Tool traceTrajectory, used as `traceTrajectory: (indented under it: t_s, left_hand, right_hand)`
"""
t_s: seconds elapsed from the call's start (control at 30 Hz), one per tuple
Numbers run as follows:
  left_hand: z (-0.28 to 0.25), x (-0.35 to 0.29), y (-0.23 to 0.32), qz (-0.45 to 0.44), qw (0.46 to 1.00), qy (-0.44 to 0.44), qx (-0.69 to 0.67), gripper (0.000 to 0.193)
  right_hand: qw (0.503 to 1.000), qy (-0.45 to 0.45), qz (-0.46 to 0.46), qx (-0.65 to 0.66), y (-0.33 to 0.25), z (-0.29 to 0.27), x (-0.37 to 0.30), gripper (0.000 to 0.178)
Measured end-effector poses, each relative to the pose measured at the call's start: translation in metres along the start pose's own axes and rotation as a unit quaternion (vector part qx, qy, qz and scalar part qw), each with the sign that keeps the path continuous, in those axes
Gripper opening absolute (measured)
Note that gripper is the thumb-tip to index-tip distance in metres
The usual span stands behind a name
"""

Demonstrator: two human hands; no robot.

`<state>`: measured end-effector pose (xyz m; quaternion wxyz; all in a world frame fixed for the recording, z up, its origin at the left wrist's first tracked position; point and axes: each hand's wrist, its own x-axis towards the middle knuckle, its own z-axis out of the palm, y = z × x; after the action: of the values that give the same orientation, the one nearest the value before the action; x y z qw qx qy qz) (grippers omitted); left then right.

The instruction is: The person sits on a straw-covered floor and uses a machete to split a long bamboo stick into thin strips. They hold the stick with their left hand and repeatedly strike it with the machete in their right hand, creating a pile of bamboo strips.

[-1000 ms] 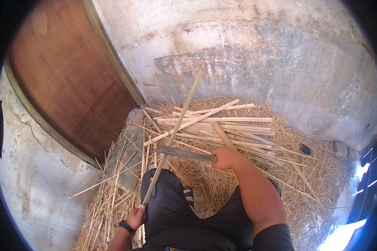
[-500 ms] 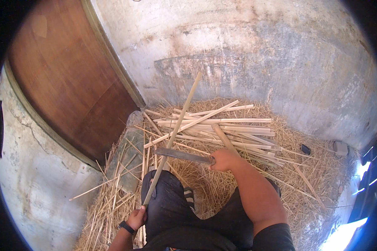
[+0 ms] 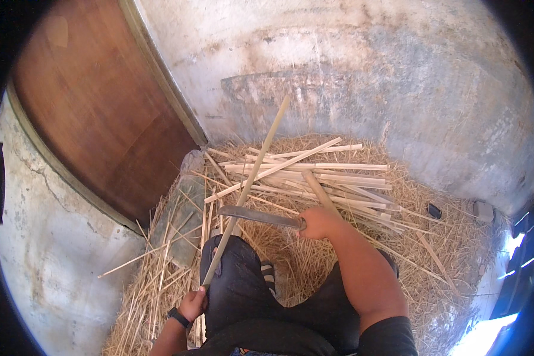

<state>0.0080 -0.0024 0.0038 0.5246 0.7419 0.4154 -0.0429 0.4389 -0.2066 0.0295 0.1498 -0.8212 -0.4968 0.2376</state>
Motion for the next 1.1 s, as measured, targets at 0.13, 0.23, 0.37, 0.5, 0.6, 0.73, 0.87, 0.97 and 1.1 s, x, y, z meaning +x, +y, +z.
traceTrajectory:
  t_s: [0.13,0.23,0.37,0.5,0.6,0.73,0.87,0.97,1.1]
  left_hand:
    - [-0.001,0.002,-0.003,0.012,1.000,-0.004,0.001,0.068]
    - [-0.001,0.002,-0.002,0.013,1.000,-0.011,0.000,0.066]
    - [0.001,0.001,-0.002,0.014,1.000,-0.008,-0.011,0.063]
    - [-0.001,0.003,-0.006,0.009,1.000,-0.015,-0.008,0.068]
    - [-0.002,0.006,-0.013,0.004,1.000,-0.011,0.002,0.067]
    - [-0.001,0.007,-0.010,0.010,1.000,-0.005,0.003,0.065]
    - [0.002,0.001,-0.002,0.018,0.999,-0.007,-0.025,0.061]
    - [-0.001,0.002,-0.002,0.003,1.000,-0.017,-0.020,0.064]
    - [-0.003,0.005,-0.009,-0.010,1.000,-0.017,-0.018,0.066]
  right_hand:
    - [1.000,0.018,-0.011,-0.005,-0.009,-0.009,-0.007,0.049]
    - [1.000,0.019,-0.004,-0.024,-0.003,-0.010,-0.003,0.048]
    - [0.999,0.041,-0.008,-0.027,-0.003,-0.005,-0.002,0.040]
    - [0.998,0.042,-0.042,-0.018,-0.008,0.000,-0.003,0.039]
    - [0.999,0.033,-0.011,-0.002,-0.012,-0.009,-0.007,0.042]
    - [0.999,0.014,0.009,-0.038,-0.008,-0.013,-0.005,0.048]
    - [0.999,0.029,-0.029,-0.017,-0.007,-0.002,-0.003,0.040]
    - [0.998,0.050,-0.016,-0.039,-0.006,-0.006,-0.004,0.041]
    - [0.999,0.036,-0.022,-0.032,-0.004,-0.009,-0.001,0.043]
